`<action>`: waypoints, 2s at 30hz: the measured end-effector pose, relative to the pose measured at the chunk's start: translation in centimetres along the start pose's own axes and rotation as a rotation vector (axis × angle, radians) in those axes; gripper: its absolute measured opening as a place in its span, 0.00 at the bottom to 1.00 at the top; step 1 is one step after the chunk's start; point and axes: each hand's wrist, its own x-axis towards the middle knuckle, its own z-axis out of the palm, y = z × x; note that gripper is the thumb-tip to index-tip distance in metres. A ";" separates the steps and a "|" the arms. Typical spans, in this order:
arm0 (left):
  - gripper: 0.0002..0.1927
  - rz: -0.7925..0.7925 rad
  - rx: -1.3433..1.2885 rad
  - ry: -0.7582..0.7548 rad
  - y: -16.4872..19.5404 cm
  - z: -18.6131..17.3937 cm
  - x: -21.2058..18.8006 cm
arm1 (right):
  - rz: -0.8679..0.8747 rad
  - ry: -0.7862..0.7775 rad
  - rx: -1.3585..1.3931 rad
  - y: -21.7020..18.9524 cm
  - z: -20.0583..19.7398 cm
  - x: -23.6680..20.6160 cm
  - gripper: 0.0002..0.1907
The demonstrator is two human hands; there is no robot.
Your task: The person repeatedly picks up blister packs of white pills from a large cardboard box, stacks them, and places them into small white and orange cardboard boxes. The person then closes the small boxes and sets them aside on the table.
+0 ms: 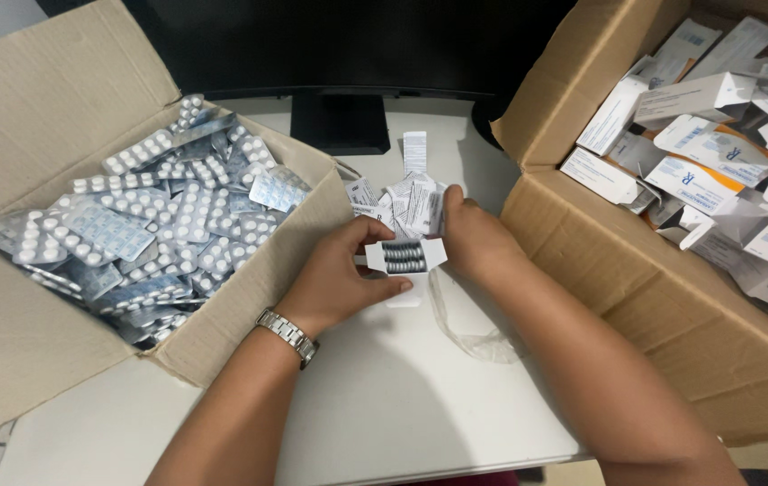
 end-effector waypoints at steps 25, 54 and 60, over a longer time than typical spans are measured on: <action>0.34 -0.026 0.158 -0.007 0.9 -0.1 0.0 | -0.609 0.346 0.423 -3.9 -6.9 -5.8 0.06; 0.38 -0.021 0.128 0.031 -1.4 -0.2 0.3 | -0.505 0.282 0.278 -3.4 -5.4 -4.5 0.05; 0.41 -0.032 0.132 0.054 -1.7 -0.3 0.6 | -0.719 0.283 0.205 -3.4 -4.4 -3.8 0.06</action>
